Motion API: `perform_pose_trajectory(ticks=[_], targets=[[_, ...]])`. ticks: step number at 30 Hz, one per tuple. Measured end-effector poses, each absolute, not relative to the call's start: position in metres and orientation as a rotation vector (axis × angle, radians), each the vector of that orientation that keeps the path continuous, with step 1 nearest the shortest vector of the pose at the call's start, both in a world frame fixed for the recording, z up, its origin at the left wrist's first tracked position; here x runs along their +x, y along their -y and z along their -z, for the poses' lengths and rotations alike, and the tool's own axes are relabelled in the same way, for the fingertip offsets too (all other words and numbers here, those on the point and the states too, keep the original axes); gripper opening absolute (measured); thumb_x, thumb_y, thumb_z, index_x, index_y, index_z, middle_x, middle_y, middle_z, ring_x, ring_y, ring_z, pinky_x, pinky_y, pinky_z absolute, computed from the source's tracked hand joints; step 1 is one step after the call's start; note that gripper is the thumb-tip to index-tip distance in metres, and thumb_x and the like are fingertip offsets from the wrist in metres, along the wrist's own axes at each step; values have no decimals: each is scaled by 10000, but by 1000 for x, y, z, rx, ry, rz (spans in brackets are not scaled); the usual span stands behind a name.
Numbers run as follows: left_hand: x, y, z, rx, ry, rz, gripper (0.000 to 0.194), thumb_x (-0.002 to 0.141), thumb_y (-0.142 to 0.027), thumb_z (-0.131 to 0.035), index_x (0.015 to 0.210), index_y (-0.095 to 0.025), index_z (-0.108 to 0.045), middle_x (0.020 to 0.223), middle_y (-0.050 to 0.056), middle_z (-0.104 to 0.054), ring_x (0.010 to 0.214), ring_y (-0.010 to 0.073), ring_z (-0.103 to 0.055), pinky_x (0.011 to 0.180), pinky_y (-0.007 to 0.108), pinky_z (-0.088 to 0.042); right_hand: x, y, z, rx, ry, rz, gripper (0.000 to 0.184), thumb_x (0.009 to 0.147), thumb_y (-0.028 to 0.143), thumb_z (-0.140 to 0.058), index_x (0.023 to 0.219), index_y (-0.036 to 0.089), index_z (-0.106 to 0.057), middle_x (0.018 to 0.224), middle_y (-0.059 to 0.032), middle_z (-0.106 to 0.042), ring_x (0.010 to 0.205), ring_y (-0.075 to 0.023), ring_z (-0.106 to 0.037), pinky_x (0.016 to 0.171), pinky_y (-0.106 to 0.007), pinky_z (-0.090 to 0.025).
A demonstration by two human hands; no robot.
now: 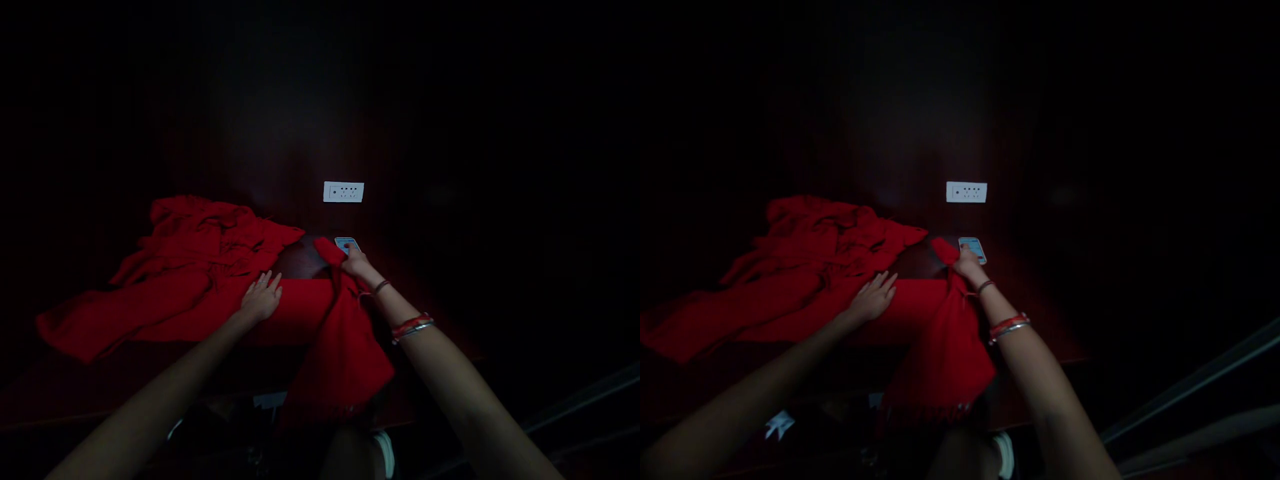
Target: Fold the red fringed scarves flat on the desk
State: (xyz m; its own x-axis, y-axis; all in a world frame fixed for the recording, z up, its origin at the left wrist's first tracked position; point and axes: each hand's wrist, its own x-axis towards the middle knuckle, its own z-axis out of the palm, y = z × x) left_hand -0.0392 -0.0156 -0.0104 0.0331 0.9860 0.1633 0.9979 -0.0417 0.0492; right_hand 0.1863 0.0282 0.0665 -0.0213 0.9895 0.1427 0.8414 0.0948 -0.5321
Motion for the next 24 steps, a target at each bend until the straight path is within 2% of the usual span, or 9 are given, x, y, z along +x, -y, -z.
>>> perform_pose_trajectory(ticks=[1,4,7,10,12,14,17,20,24], targets=[[-51,19,10,-2176,2110,223,465,825,-308,-232,1261,-154,-274,1317,94,-241,1199,218,-207,946,363,-215,205,-26,-65,-1751,1856,-422,506,646,124,-502,1124,128,-336,968,-127,-549,841,-194,-552,658,-271,-441],[-85,30,5,-2086,2060,160,452,810,-267,-263,1234,-126,-332,1305,117,-263,1193,234,-220,931,363,-240,257,-19,-51,-1538,1408,-778,466,635,40,-408,1079,165,-343,935,-81,-555,765,-140,-570,611,-234,-460],[-95,39,-6,-2006,2017,98,432,782,-129,-266,1193,-124,-401,1287,117,-300,1189,223,-234,942,359,-212,289,-11,-29,-1565,1155,-939,461,627,33,-392,1064,170,-345,874,-76,-562,691,-132,-575,581,-233,-470],[-64,41,-17,-2028,1992,151,449,760,-53,-255,1172,-116,-423,1289,118,-297,1189,220,-236,950,371,-182,296,-7,-18,-1600,1087,-977,486,639,67,-410,1106,158,-313,939,-104,-539,695,-137,-571,572,-234,-472],[-26,39,-19,-2170,1938,242,417,791,-140,-297,1197,-103,-385,1300,132,-268,1189,235,-230,949,374,-184,293,-6,-19,-1569,1083,-954,546,658,133,-443,1167,144,-248,1037,-135,-494,752,-147,-563,586,-234,-471],[14,35,-17,-2425,1838,343,475,809,-313,-328,1234,-101,-322,1313,131,-237,1198,235,-206,950,353,-194,289,-8,-22,-1524,1148,-910,688,626,175,-512,1223,143,-172,1109,-145,-449,821,-161,-546,620,-235,-466],[54,28,-8,-2710,1791,374,588,786,-492,-287,1279,-179,-222,1343,90,-162,1216,250,-132,951,418,-156,290,-13,-21,-1522,1358,-782,856,501,91,-589,1247,175,-178,1118,-107,-457,886,-179,-522,700,-249,-442],[64,24,-4,-2802,1893,251,679,687,-644,-303,1270,-313,-196,1358,41,-98,1210,332,-13,902,558,-33,298,-18,-14,-1531,1446,-713,835,467,26,-554,1230,177,-250,1087,-83,-489,890,-180,-520,723,-251,-429],[59,22,-12,-2836,2014,-35,848,545,-737,-370,1267,-357,-139,1359,30,14,1178,382,95,868,593,28,303,-23,-11,-1502,1452,-773,801,500,7,-476,1243,166,-222,1117,-83,-469,909,-156,-511,719,-225,-424]])
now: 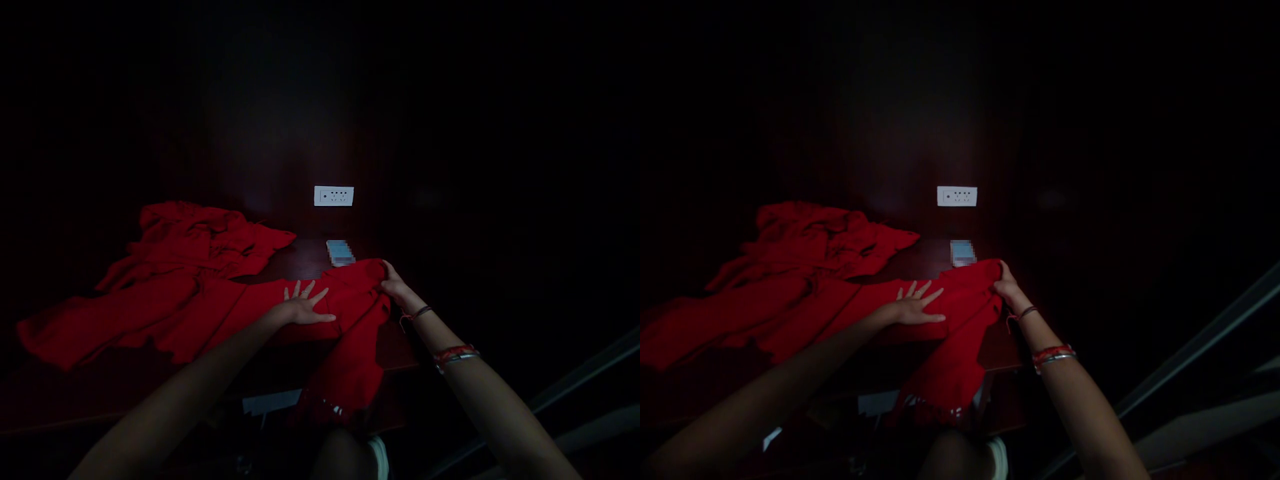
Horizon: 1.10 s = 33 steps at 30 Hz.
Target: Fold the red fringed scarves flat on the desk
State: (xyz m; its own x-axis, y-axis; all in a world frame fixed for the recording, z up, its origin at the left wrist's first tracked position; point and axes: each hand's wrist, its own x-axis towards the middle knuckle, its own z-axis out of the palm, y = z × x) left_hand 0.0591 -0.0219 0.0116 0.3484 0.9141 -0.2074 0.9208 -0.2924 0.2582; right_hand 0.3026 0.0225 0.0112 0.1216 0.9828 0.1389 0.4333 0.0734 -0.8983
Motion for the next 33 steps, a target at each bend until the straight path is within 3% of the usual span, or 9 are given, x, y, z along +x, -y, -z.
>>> perform_pose_trajectory(ticks=[4,7,10,12,15,19,23,28,33], targets=[[60,22,-11,2313,-1673,-4,821,590,-739,-286,1278,-343,-73,1361,34,3,1185,375,70,879,586,2,295,-11,-27,-1757,1533,-645,781,593,99,-493,1281,168,-129,1153,-108,-405,990,-183,-454,796,-261,-376],[61,22,-2,2377,-1742,-208,703,684,-687,-161,1284,-329,-75,1365,36,-45,1207,336,9,906,553,-46,283,15,-42,-1988,1633,-410,774,661,310,-514,1296,189,-88,1166,-149,-330,1035,-265,-397,831,-347,-330],[57,18,3,2399,-1762,-255,690,680,-692,-163,1275,-348,-114,1365,17,-64,1203,347,16,911,546,-63,267,45,-47,-2026,1790,-268,784,655,464,-498,1291,212,-114,1142,-155,-292,1034,-308,-370,811,-371,-325],[52,14,2,2365,-1771,-190,710,644,-722,-190,1261,-374,-152,1365,-1,-60,1189,380,34,903,557,-61,258,58,-44,-2035,1901,-272,794,629,438,-541,1284,239,-138,1146,-140,-264,1032,-304,-360,799,-362,-329],[41,3,-2,2335,-1762,-82,690,639,-723,-206,1244,-392,-197,1365,-24,-47,1185,389,39,909,546,-57,256,60,-39,-2013,1985,-390,837,575,230,-602,1279,269,-150,1142,-101,-247,1004,-246,-383,804,-318,-333],[29,-8,-7,2321,-1780,-19,661,660,-698,-229,1243,-387,-212,1365,-18,-66,1190,381,24,920,523,-63,274,48,-35,-1884,1881,-618,802,522,36,-521,1249,245,-252,1084,-70,-308,887,-156,-448,751,-247,-374],[34,5,-10,2456,-1797,-133,583,732,-605,-262,1245,-327,-266,1349,41,-151,1201,358,-46,931,484,-98,291,47,-31,-1804,1743,-702,654,562,78,-501,1186,213,-359,1052,-60,-369,890,-151,-452,751,-247,-381],[62,54,-14,2667,-1610,-404,539,786,-503,-269,1219,-188,-340,1156,123,-395,1087,251,-349,886,353,-273,281,63,-30,-1871,1726,-622,758,628,308,-538,1276,217,-154,1127,-117,-310,879,-183,-476,746,-297,-391],[69,68,-14,2621,-1518,-260,544,718,-562,-355,1171,-263,-397,1172,101,-359,1085,277,-337,858,438,-278,273,68,-28,-1835,1692,-652,833,537,82,-550,1267,226,-178,1043,-86,-398,794,-155,-507,704,-265,-406]])
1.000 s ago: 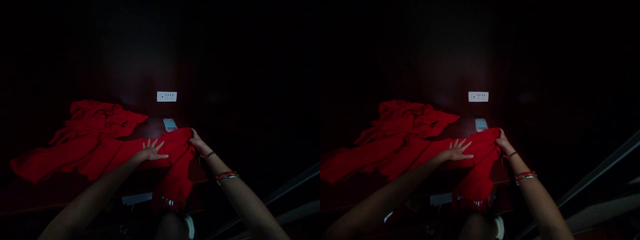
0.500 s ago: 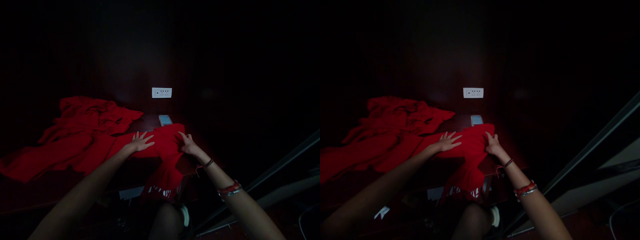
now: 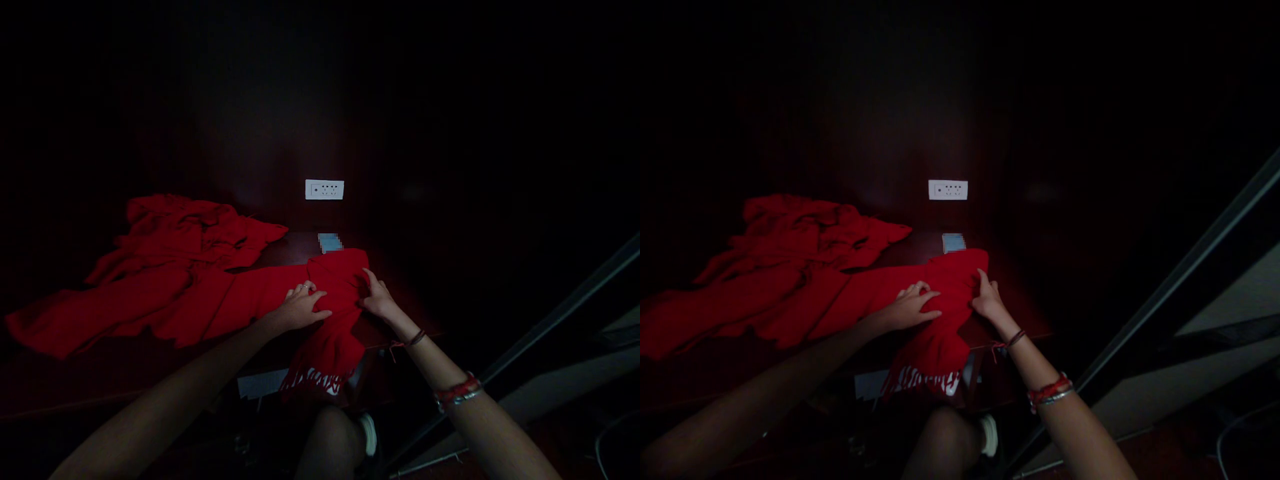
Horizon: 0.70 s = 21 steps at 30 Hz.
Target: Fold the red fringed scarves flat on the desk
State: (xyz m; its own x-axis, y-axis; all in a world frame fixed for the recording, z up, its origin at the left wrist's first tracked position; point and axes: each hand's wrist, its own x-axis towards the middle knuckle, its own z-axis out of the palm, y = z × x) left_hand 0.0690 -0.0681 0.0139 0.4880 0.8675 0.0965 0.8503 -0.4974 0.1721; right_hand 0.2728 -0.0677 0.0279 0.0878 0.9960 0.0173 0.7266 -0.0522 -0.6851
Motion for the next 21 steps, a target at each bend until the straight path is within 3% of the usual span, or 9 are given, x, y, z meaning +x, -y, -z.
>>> perform_pose_trajectory(ticks=[4,7,11,14,17,21], targets=[[54,57,-11,2524,-1487,-209,455,748,-471,-376,1184,-343,-360,1248,63,-295,1128,258,-305,877,440,-263,295,67,-31,-1640,1539,-1046,765,519,14,-476,1221,215,-250,910,-40,-472,612,-94,-496,557,-230,-426],[51,52,-10,2473,-1476,-294,385,769,-411,-383,1132,-298,-445,1206,57,-370,1110,231,-341,891,398,-281,313,61,-33,-1592,1535,-1240,736,510,13,-498,1198,174,-290,840,-27,-481,560,-75,-473,528,-221,-425],[68,51,-12,2359,-1415,-641,280,758,-343,-454,895,-151,-605,951,78,-546,936,190,-489,859,324,-358,323,43,-29,-1609,1821,-962,642,503,37,-563,1119,132,-409,830,-36,-507,673,-108,-491,613,-231,-420],[85,53,-17,2018,-1317,-955,349,649,-188,-602,989,-127,-552,1120,96,-443,861,166,-529,777,298,-445,322,37,-24,-1598,1964,-615,605,518,65,-594,1098,147,-444,888,-45,-526,770,-121,-487,701,-226,-399],[96,57,-25,1591,-1161,-1093,532,644,-104,-598,1139,-191,-423,1279,82,-250,937,166,-499,707,268,-497,315,47,-23,-1699,1848,-641,677,614,207,-578,1224,169,-286,948,-68,-533,704,-115,-514,618,-218,-426],[101,64,-30,1467,-1113,-923,661,637,-50,-589,1214,-223,-319,1323,79,-148,1016,217,-441,652,266,-529,298,77,-27,-1761,1766,-748,847,646,385,-549,1295,202,-37,1062,-108,-504,641,-134,-548,538,-231,-433]])
